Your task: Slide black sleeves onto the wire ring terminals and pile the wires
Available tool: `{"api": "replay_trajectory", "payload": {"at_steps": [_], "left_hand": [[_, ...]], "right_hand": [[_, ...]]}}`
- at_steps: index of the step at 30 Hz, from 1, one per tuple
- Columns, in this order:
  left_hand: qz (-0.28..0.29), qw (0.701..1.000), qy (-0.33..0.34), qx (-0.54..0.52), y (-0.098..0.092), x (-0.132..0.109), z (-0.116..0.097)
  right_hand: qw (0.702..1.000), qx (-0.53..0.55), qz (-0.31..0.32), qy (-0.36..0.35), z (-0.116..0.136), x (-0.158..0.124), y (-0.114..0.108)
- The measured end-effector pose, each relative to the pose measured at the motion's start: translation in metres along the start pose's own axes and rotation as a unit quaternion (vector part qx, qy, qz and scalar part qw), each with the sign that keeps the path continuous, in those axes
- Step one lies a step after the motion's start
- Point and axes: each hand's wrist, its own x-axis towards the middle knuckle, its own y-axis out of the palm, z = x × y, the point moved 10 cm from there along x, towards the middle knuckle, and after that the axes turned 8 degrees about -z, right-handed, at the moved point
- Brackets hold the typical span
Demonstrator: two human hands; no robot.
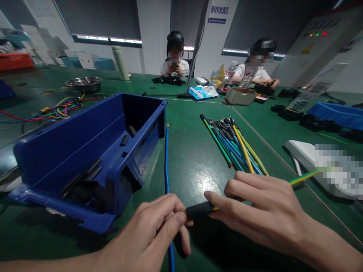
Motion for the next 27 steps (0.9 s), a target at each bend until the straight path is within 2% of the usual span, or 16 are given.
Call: {"api": "replay_trajectory", "payload": {"at_steps": [4,7,11,14,17,23,27], "left_hand": [[0.008,1.000,-0.004,0.016,0.001,-0.002,0.000],[0.018,1.000,-0.002,-0.011,0.000,-0.005,0.000],[-0.025,0.994,-0.010,-0.103,-0.011,-0.006,0.002],[-0.059,0.982,-0.009,-0.182,-0.018,-0.006,0.003],[-0.091,0.974,-0.006,-0.207,-0.023,-0.005,0.004],[-0.105,0.980,-0.010,-0.167,-0.025,-0.002,0.005],[-0.112,0.983,-0.003,-0.147,-0.028,-0.001,0.005]], "right_hand": [[1.000,0.001,0.008,0.002,0.001,0.001,0.001],[0.999,0.011,0.032,0.015,-0.007,0.001,0.001],[0.997,0.016,0.063,0.032,-0.029,-0.002,-0.008],[0.992,0.038,0.082,0.086,-0.052,-0.006,-0.017],[0.978,0.087,0.122,0.144,-0.065,-0.012,-0.015],[0.958,0.161,0.176,0.158,-0.056,-0.016,-0.004],[0.916,0.243,0.260,0.182,-0.048,-0.027,0.007]]}}
